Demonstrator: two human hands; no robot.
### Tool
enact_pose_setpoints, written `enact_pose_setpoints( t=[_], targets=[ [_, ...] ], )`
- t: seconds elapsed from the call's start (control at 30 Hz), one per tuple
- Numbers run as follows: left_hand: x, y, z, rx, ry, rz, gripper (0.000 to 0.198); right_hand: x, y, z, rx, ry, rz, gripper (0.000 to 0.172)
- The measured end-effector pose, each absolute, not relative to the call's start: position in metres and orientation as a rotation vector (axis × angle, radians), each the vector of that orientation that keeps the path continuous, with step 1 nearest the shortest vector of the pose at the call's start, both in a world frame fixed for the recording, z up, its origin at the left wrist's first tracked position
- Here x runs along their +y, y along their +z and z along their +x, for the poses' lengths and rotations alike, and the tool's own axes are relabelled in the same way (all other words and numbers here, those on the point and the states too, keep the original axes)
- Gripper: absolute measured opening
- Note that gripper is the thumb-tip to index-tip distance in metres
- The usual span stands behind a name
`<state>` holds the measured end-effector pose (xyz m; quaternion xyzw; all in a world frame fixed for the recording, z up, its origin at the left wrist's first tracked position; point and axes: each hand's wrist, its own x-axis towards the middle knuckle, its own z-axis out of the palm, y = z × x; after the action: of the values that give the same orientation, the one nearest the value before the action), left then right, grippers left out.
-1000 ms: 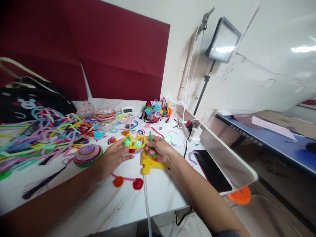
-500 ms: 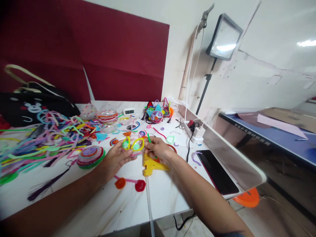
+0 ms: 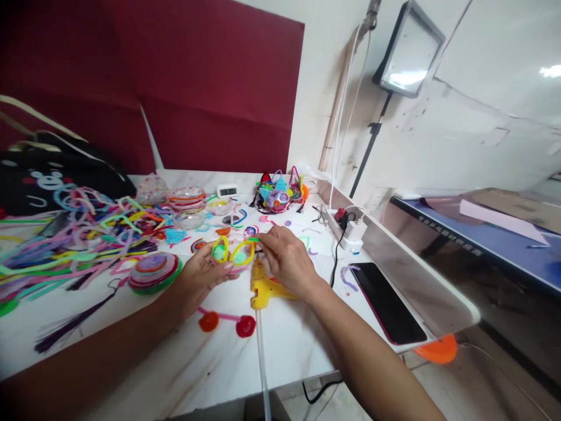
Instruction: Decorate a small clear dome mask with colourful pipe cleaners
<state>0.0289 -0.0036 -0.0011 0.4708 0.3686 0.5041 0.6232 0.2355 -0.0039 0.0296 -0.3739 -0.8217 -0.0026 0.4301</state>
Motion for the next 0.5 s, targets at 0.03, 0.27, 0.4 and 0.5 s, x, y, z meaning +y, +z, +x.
enact_pose_setpoints(
  t=[0.03,0.27,0.4,0.5],
  targets=[
    [-0.0039,-0.0004,0.0291,0.857,1.162,1.083,0.056,-0.0037,0.0282,0.2356,-2.082,-0.059,-0.896,0.021],
    [-0.0066,0.0028,0.0315,0.9,1.166,1.106,0.057,-0.0108,0.0305,0.2324,-2.147,-0.165,-1.016,0.014],
    [-0.0075,0.0029,0.0316,0.913,1.161,1.1,0.057,-0.0128,0.0317,0.2315,-2.212,-0.19,-0.919,0.018],
    [-0.0076,0.0029,0.0315,0.924,1.179,1.092,0.057,-0.0125,0.0312,0.2316,-2.254,-0.232,-0.86,0.024]
  ],
)
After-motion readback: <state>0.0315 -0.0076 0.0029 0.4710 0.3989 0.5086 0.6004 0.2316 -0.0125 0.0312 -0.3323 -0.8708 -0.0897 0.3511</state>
